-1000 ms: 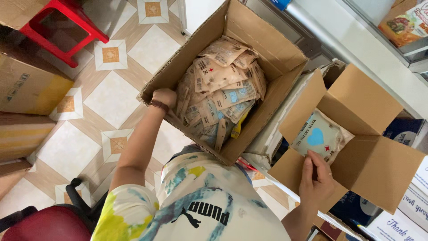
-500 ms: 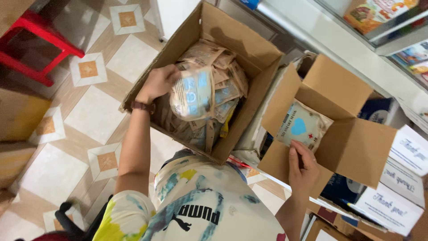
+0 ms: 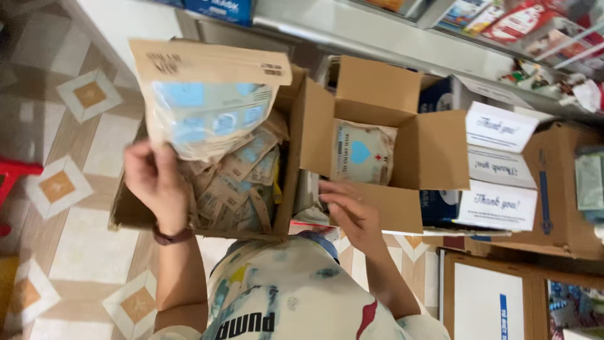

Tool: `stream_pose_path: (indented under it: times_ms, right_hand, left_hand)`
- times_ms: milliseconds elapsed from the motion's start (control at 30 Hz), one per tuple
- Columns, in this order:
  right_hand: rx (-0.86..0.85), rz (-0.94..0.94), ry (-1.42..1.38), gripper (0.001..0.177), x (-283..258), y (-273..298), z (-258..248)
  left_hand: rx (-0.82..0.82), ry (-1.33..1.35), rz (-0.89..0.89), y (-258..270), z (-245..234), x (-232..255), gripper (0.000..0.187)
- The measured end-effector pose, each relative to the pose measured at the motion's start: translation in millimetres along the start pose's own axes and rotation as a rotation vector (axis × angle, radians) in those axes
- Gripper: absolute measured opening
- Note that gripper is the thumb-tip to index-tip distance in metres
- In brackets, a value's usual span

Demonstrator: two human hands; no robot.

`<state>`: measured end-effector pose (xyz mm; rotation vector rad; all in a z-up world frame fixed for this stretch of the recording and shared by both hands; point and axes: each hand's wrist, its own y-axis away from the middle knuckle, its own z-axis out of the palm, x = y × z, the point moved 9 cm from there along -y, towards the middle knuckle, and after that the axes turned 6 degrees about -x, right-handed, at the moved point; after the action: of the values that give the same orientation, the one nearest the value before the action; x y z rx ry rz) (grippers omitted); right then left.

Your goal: The person transfers individually packaged face masks from a large open cardboard box into smaller white boxes labeled 'Thank you!'. They handle the masks one by one, placing them into the smaller boxes, and then stack the filled boxes on a nearby shelf.

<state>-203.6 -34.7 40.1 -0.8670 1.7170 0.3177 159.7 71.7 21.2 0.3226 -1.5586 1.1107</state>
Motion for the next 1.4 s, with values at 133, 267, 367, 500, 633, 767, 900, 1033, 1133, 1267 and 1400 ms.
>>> stream_pose_path:
  times_ms: [133,267,367,500,633,767,900,1033,1133,1267,1400]
  right_hand:
    - [-0.145,-0.002,-0.517,0.056,-8.1,-8.5,8.8]
    - [0.093,0.125,-1.064,0.073,29.8,-5.4,-10.2]
    - [0.417,0.280,-1.260,0.074,72.6,23.0,-37.1]
    - [0.450,0.249,-1.145,0.067,90.0,32.2,-65.8]
    - [0.457,0.221,-0.913,0.054,82.1,23.7,-99.6]
    - [0.648,0.113,-0.498,0.034,52.5,17.0,-155.0]
    - [0.766,0.033,-0.126,0.030,18.2,12.9,-208.6]
    - [0.614,0.345,0.070,0.033,61.9,6.2,-222.0]
    - [0.428,0.373,0.141,0.038,98.9,-7.2,-210.7]
    - [0.341,0.454,-0.089,0.030,137.4,-22.2,-190.2]
    - [0.299,0.587,-0.289,0.037,156.3,-33.7,-172.0]
  left_hand:
    - [-0.154,-0.242,0.439,24.7,51.0,43.1,0.008]
    - [-0.555,0.141,0.729,58.9,129.7,97.3,0.009]
    - [-0.645,-0.098,1.049,73.0,152.1,144.2,0.006]
    - [-0.754,-0.209,1.056,72.3,174.2,163.6,0.009]
    - [-0.835,-0.190,0.975,69.5,186.8,157.3,0.014]
    - [-0.866,-0.195,0.818,69.1,200.3,135.8,0.026]
    - [-0.815,-0.231,0.616,57.4,197.8,111.5,0.034]
    - [-0.790,-0.261,0.460,53.5,197.4,89.8,0.032]
    - [-0.785,-0.254,0.424,55.3,197.2,79.5,0.031]
    - [-0.788,-0.265,0.412,59.4,197.9,72.3,0.029]
    - [-0.792,-0.273,0.412,60.5,196.9,71.4,0.028]
